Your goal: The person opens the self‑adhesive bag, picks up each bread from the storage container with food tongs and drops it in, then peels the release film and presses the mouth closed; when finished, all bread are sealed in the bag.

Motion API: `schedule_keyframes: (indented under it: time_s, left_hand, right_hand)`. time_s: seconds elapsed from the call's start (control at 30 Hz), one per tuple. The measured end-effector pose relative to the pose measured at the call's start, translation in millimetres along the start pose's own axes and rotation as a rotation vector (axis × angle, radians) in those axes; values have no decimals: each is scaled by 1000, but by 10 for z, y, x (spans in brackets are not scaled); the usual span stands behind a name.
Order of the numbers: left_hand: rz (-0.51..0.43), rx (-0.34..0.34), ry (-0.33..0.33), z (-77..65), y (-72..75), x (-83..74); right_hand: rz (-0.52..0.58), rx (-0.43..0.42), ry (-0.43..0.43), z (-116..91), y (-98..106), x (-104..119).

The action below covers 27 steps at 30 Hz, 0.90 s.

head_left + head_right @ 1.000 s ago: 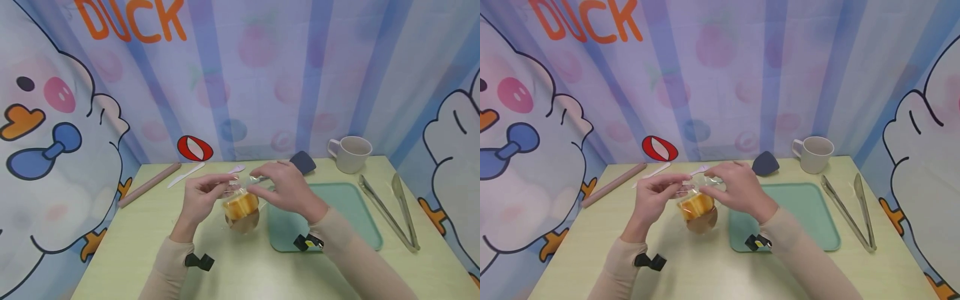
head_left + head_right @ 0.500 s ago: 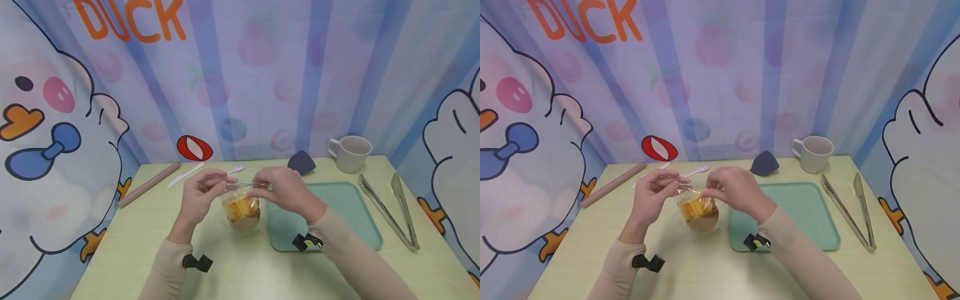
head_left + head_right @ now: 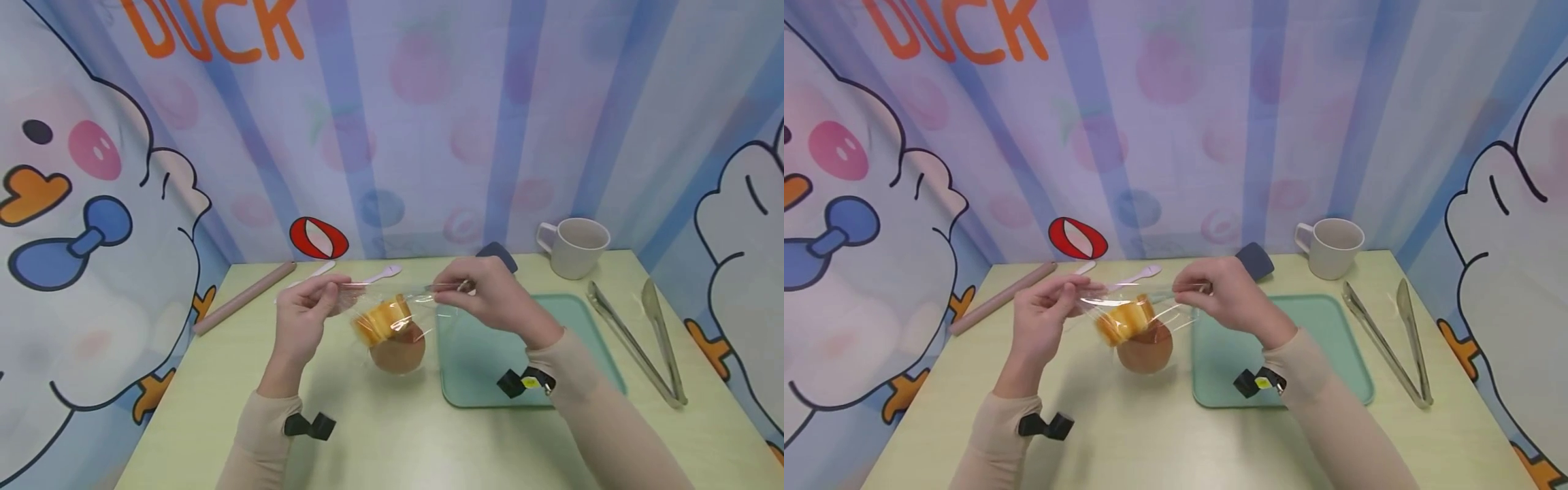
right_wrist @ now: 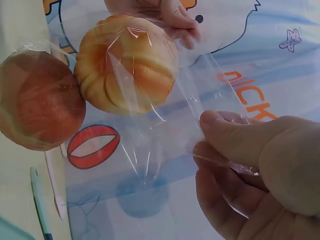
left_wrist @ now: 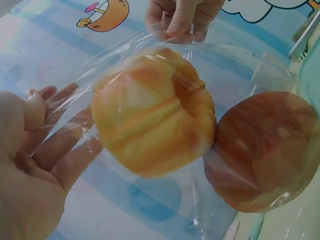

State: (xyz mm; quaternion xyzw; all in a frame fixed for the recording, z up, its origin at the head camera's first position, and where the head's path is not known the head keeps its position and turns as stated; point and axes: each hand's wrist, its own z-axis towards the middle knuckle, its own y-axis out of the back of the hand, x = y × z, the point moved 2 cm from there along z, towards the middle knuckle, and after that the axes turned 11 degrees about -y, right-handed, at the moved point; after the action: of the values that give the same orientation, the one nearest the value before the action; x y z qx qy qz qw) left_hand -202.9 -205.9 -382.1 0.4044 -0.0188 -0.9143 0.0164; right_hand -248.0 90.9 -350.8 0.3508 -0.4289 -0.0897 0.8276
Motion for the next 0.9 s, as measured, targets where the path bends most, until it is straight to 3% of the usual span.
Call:
schedule_keyframes:
  time_s: [0.1,0.27,0.4,0.5,0.6,0.73,0.9]
  left_hand:
    - [7,-27,-37,0,-5,-22]
    - [29,-54,-106,-13,4,-43]
    - [18,-54,-101,-23,3,-26]
    - [-38,-46,-39,-27,-9,14]
    - [-31,-59,24,-23,-4,67]
    - [-21,-76,106,-10,23,193]
    - [-44,-84,258,-37,74,484]
  right_hand:
    - [50,-7,-37,-18,21,-36]
    - [138,-87,-58,-42,46,-102]
    - [182,-123,-64,-46,37,-147]
    - [257,-90,-97,-35,1,-173]
    - [382,-1,-162,-27,-71,-200]
    - [575,113,-289,-16,-225,-290]
    - [767,151,-483,18,-502,-507]
